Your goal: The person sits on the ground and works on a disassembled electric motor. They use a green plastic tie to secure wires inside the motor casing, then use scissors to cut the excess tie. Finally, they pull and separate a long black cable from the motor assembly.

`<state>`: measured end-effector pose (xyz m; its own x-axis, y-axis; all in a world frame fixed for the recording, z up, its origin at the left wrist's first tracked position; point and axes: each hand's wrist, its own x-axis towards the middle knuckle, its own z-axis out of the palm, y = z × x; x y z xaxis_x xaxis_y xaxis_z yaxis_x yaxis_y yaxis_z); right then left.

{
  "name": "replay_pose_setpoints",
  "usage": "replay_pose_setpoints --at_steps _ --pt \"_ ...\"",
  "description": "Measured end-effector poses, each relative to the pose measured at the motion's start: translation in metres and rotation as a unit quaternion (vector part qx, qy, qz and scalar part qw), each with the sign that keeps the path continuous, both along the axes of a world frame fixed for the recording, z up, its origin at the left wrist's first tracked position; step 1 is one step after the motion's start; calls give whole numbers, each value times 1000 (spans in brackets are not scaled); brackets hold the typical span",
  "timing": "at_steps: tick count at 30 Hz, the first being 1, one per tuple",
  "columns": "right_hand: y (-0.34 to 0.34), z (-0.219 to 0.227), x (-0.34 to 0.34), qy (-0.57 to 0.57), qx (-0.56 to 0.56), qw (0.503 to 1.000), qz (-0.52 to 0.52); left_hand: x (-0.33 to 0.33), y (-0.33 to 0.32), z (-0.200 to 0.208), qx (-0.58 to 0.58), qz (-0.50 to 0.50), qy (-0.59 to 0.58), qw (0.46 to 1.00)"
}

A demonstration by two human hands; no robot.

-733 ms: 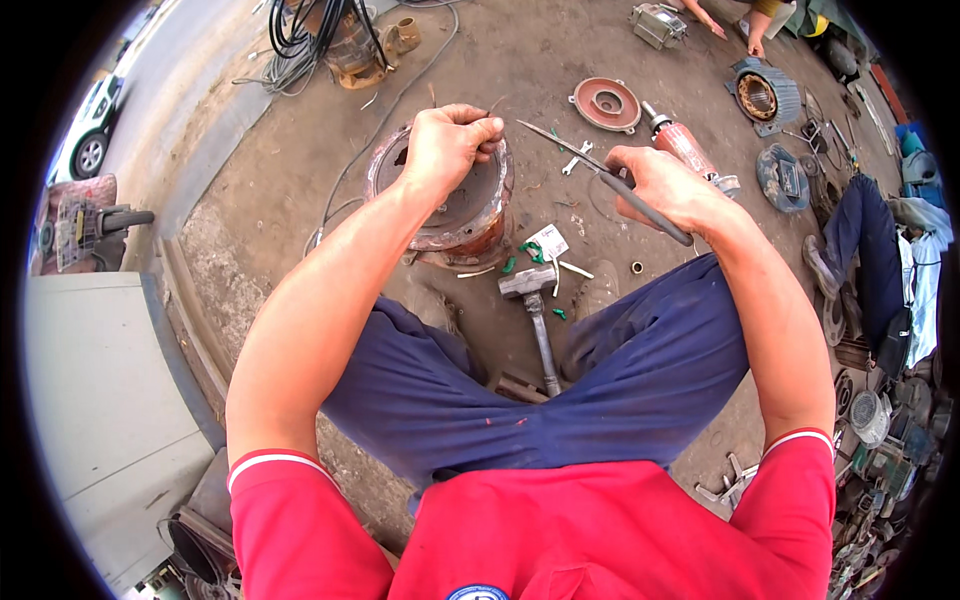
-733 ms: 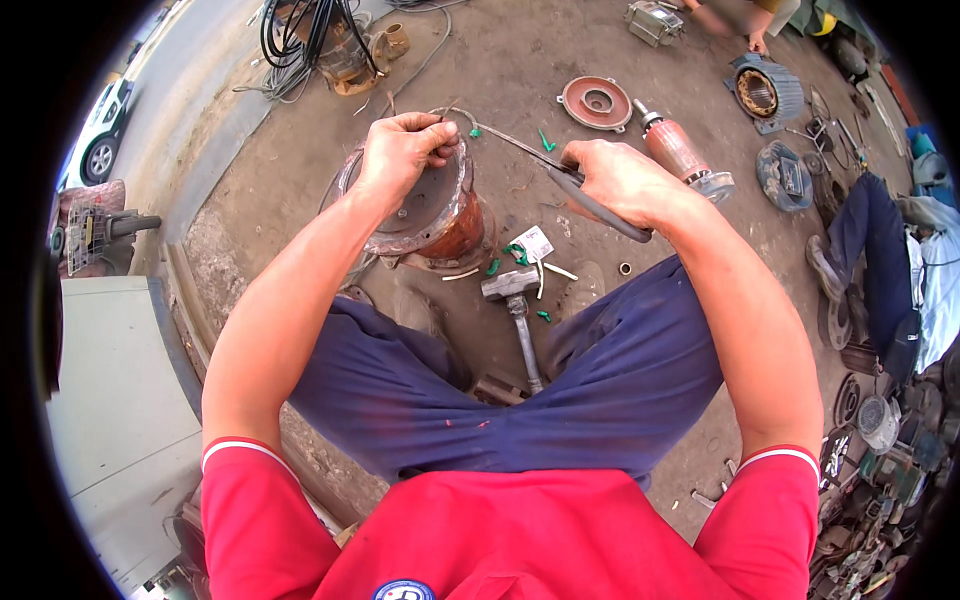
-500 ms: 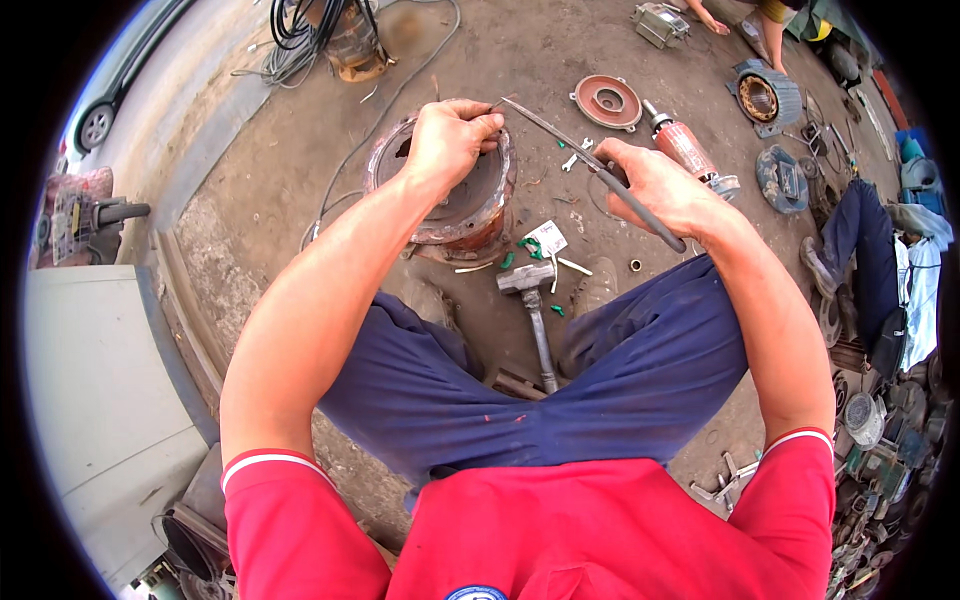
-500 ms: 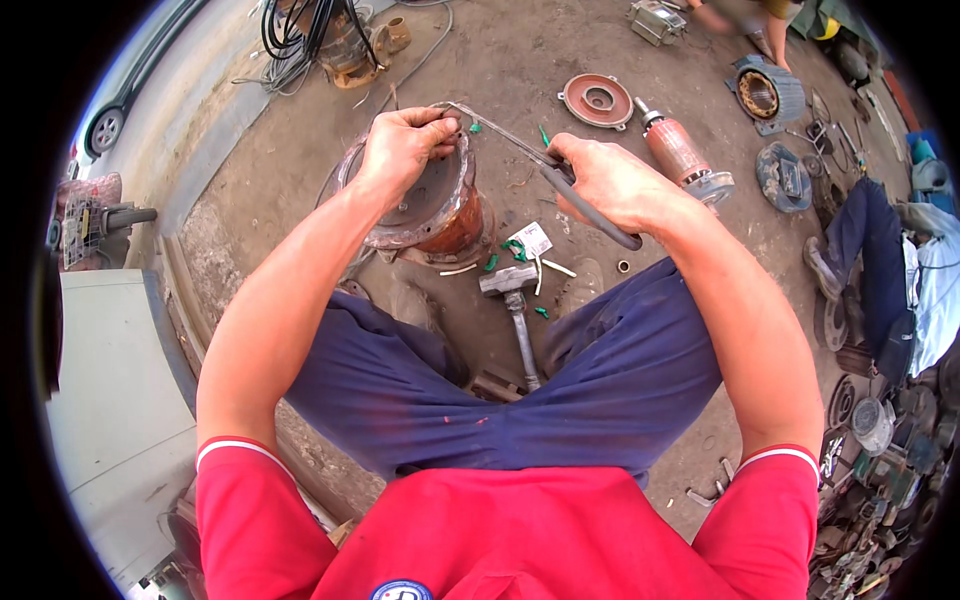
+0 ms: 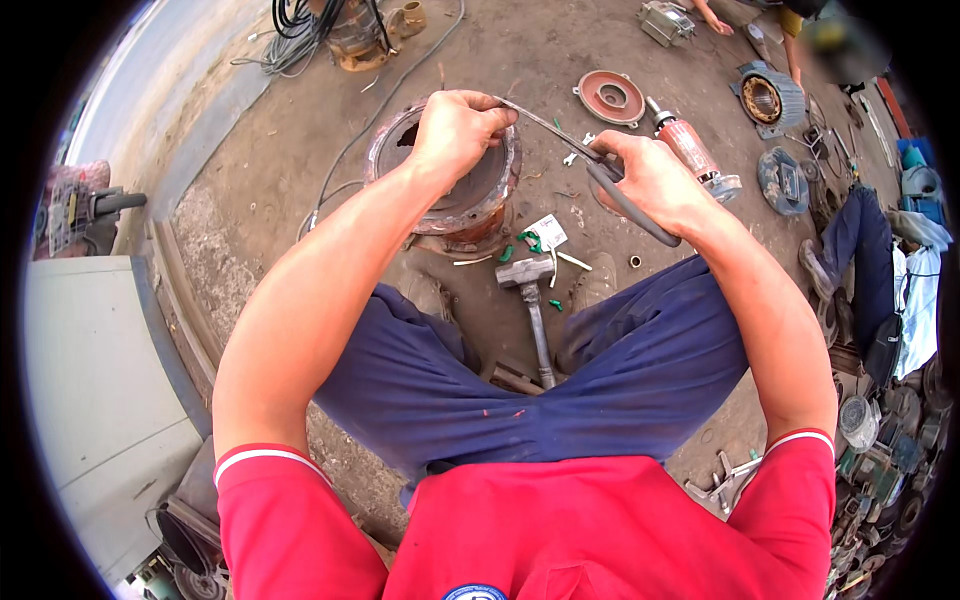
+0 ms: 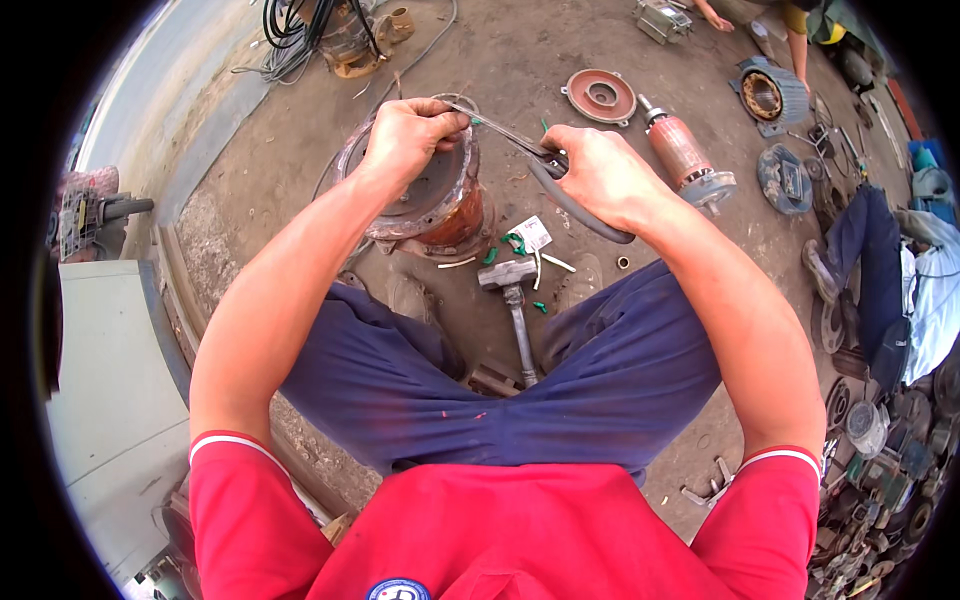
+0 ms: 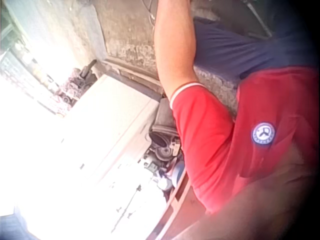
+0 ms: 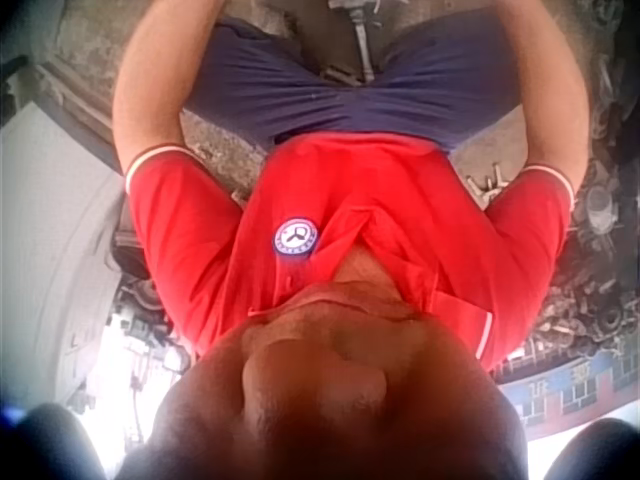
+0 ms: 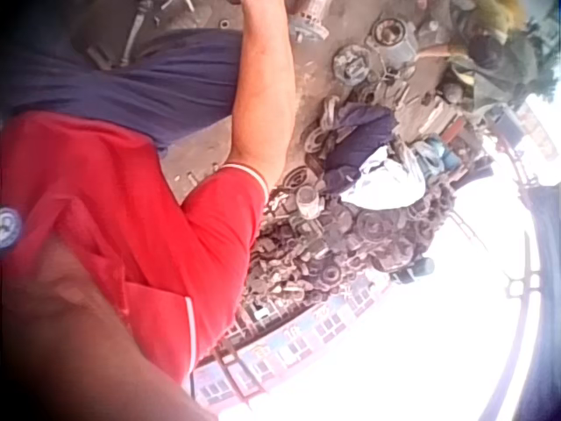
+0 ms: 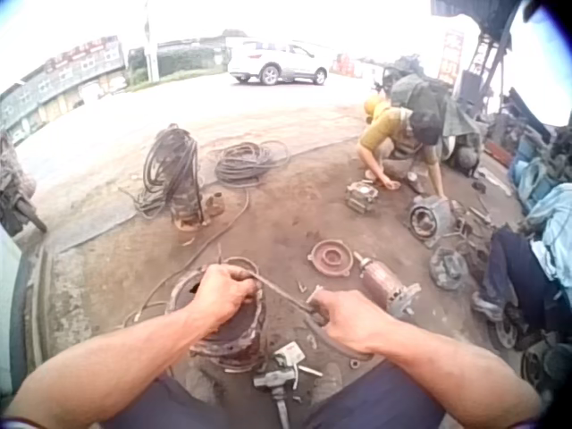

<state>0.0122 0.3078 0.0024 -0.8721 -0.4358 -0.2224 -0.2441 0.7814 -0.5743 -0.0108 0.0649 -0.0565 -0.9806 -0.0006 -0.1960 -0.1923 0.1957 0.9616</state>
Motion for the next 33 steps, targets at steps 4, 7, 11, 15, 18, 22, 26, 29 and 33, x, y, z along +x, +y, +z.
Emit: replay_pose_setpoints --at_steps 4,7,11,15,18,22,26,29,33 --pt "-1 5 -1 -60 -3 998 -32 1 -4 7 -16 -59 6 998" --pt "-2 6 -2 -105 -10 993 -45 4 0 11 -33 -86 6 996" --pt "-4 16 -1 -184 -30 980 -69 -1 5 5 -79 -59 16 995" --pt "15 9 -24 -223 -180 934 -215 -1 12 0 -141 -51 20 989" --pt "29 6 -33 -182 -165 936 -252 3 10 1 -126 -57 47 989" --pt "28 -2 -30 -149 -203 932 -259 8 -5 -3 -61 -73 81 992" --pt "26 4 -33 -150 -156 945 -245 6 -19 -1 -65 -101 59 991" --pt "34 -10 -39 -143 -176 943 -244 1 -10 12 -77 -95 52 991" --pt "40 -2 -46 -105 -118 963 -219 15 -8 33 -181 -110 179 961"
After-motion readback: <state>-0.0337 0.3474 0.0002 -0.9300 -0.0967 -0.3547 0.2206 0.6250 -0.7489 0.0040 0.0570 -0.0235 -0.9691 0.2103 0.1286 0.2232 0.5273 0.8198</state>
